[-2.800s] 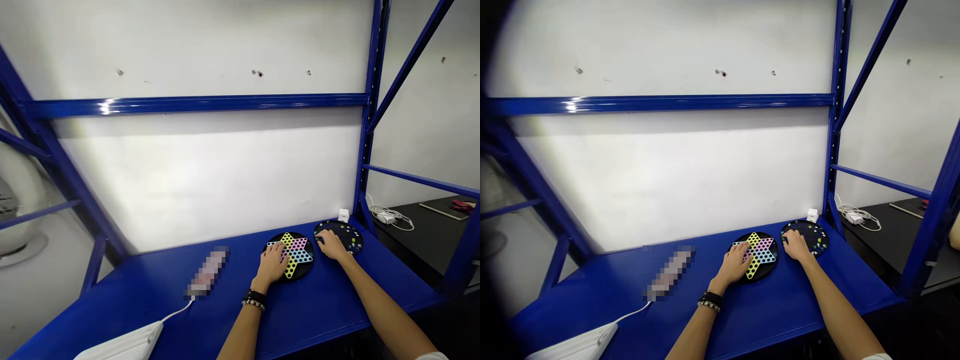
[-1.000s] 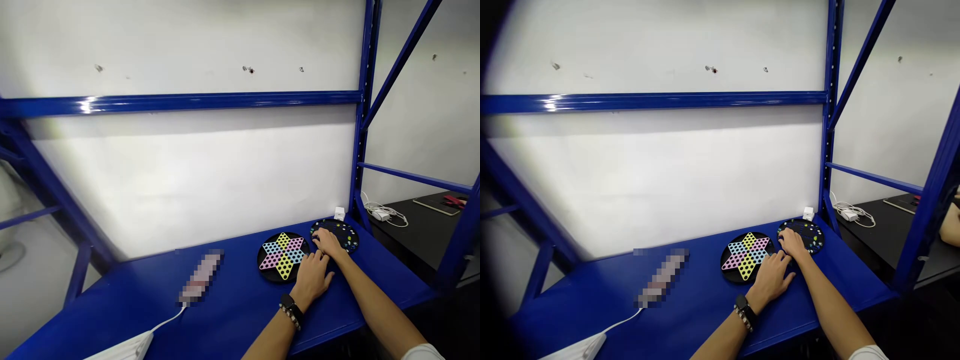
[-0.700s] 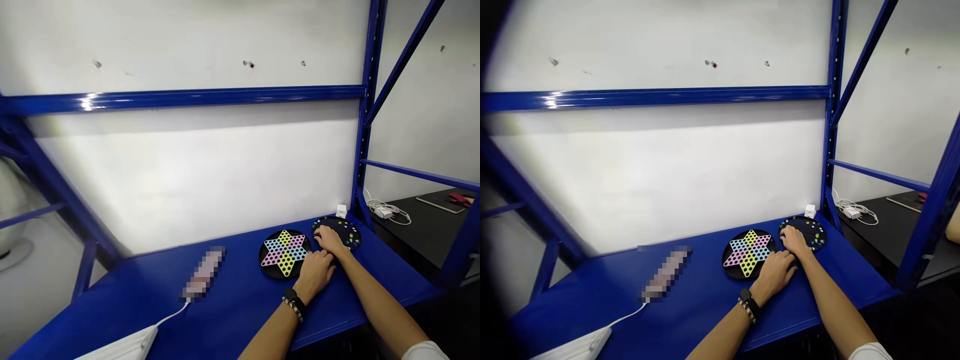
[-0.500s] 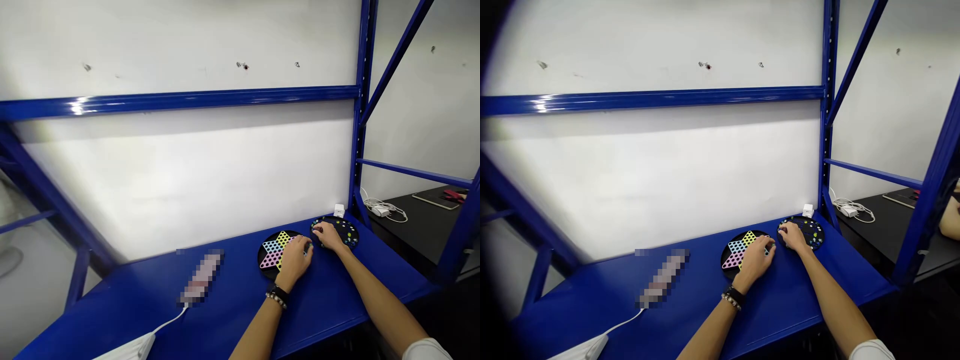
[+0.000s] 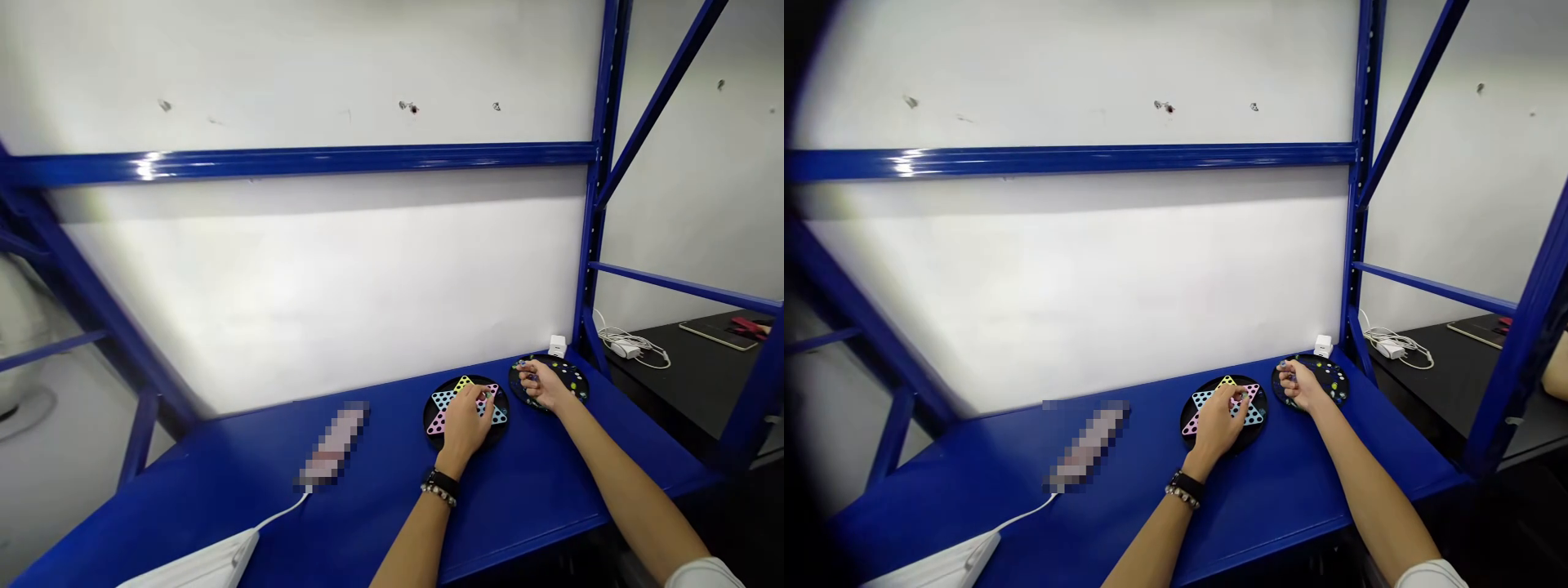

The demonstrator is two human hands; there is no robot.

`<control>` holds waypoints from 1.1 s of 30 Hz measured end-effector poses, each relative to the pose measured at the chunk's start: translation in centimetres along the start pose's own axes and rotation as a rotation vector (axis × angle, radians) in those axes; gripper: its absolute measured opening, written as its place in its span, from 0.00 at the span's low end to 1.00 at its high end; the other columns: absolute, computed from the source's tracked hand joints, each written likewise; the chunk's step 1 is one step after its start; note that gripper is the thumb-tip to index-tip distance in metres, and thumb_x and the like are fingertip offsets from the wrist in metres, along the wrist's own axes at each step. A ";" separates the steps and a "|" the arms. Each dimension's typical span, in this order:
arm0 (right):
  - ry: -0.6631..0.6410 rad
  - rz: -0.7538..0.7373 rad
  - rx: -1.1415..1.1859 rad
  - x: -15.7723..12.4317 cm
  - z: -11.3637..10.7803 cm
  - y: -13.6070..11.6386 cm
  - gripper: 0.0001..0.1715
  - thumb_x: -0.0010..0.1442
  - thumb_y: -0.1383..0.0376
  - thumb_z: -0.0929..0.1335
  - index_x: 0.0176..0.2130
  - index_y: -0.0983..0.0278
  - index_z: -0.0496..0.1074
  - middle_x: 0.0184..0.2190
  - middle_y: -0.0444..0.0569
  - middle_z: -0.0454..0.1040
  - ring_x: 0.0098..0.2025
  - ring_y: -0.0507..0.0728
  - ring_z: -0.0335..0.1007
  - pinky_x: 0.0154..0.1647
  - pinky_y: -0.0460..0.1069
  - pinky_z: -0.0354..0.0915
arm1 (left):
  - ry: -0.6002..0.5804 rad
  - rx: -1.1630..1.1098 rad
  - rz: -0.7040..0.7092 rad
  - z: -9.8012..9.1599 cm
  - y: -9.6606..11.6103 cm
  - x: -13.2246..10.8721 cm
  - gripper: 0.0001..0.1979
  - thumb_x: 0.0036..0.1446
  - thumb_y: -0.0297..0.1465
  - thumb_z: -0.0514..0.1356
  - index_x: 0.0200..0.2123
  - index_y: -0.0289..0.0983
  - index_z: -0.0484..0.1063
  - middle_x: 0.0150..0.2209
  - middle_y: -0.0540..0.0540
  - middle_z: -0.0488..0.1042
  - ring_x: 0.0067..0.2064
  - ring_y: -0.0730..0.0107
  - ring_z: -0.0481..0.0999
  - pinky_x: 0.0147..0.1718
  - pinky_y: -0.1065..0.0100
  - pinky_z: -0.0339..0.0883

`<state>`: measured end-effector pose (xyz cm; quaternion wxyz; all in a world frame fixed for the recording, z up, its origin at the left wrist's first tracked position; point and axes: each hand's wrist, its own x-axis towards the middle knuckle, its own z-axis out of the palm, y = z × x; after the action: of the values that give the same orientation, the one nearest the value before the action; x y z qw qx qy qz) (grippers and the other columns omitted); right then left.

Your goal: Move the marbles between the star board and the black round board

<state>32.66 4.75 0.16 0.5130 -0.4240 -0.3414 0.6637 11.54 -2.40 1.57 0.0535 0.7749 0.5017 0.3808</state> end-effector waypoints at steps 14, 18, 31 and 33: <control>0.111 -0.415 -1.278 -1.6 4.5 4.1 0.04 0.54 0.64 0.66 0.31 0.63 0.69 0.22 0.42 0.68 0.28 0.52 0.62 0.28 0.45 0.52 | 0.023 0.007 -0.014 -0.3 -0.2 0.1 0.08 0.61 0.33 0.55 0.40 0.40 0.72 0.39 0.47 0.75 0.41 0.65 0.75 0.42 0.63 0.69; 0.101 -0.397 -1.328 -1.8 4.1 4.1 0.06 0.54 0.63 0.66 0.32 0.63 0.70 0.24 0.44 0.69 0.32 0.53 0.64 0.30 0.45 0.53 | 0.018 0.007 -0.020 -0.4 -0.2 0.1 0.08 0.61 0.33 0.55 0.40 0.40 0.71 0.38 0.47 0.75 0.40 0.66 0.75 0.41 0.64 0.69; 0.026 -0.659 -1.240 -0.6 3.8 5.7 0.05 0.56 0.69 0.66 0.36 0.63 0.71 0.35 0.47 0.69 0.39 0.55 0.66 0.44 0.48 0.61 | 0.077 0.004 0.032 0.2 -0.7 0.0 0.07 0.59 0.31 0.57 0.40 0.40 0.72 0.38 0.47 0.75 0.38 0.65 0.75 0.37 0.64 0.69; 0.021 -0.660 -1.242 -0.6 3.8 5.8 0.05 0.56 0.68 0.67 0.36 0.63 0.72 0.34 0.47 0.69 0.39 0.55 0.66 0.44 0.49 0.61 | 0.088 0.002 0.045 0.2 -0.6 0.0 0.07 0.59 0.31 0.57 0.40 0.40 0.72 0.38 0.47 0.75 0.38 0.65 0.75 0.36 0.64 0.69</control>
<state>27.04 2.69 -3.31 0.3540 -0.5192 -0.7629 0.1517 11.17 -2.03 1.16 0.0218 0.7685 0.4865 0.4150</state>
